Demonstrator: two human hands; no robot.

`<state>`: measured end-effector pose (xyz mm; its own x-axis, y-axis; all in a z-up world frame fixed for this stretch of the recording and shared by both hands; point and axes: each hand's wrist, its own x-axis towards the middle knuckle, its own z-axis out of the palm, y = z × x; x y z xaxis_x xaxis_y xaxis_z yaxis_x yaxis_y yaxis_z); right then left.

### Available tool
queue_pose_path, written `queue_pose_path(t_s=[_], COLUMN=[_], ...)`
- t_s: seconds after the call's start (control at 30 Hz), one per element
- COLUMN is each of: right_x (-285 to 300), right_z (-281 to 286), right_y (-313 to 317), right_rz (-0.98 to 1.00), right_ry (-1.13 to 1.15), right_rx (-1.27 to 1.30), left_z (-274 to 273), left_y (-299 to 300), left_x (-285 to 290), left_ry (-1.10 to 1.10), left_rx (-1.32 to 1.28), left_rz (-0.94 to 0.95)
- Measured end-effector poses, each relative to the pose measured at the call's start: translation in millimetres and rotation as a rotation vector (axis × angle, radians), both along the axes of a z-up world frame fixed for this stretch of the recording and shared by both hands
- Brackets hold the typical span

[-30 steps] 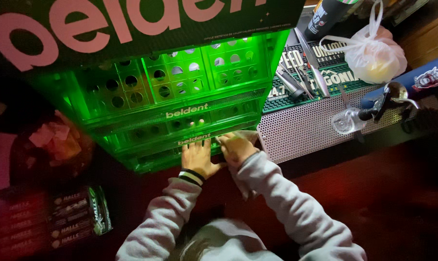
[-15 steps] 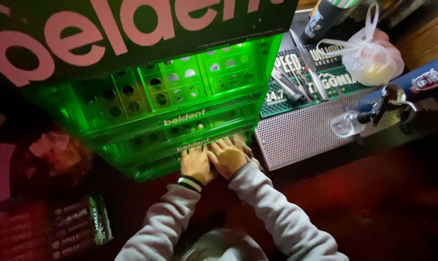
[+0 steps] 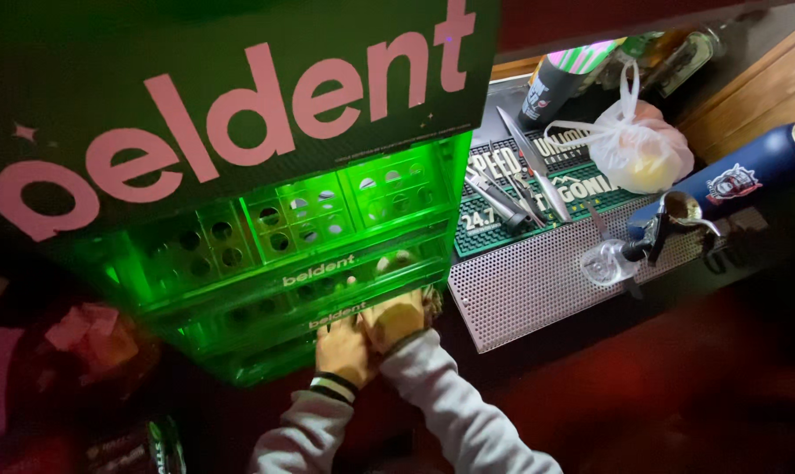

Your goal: The person wipes a green display stand with a cloth and places packs of candy and mints into the compartments of the stand.

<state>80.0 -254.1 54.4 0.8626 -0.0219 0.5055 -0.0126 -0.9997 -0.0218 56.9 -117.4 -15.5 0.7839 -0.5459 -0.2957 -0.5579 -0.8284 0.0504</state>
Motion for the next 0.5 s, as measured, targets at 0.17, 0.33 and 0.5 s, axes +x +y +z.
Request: queue_pose_path(t_s=[0.17,0.33,0.5], right_x=[1,-16,-41], right_z=[-6,-17,-47], right_y=[3,-4,-15], right_rz=[-0.068,-0.155,-0.233], right_ry=[0.07,0.165,0.25], right_rx=[0.033,0.067,0.101], left_z=[-3,17,24], left_y=[1,1,-1], left_x=[7,2,-2], left_ry=[0.008,-0.248,-0.379], left_rx=[-0.032,-0.199,-0.246], left_rz=[-0.019,-0.005,-0.011])
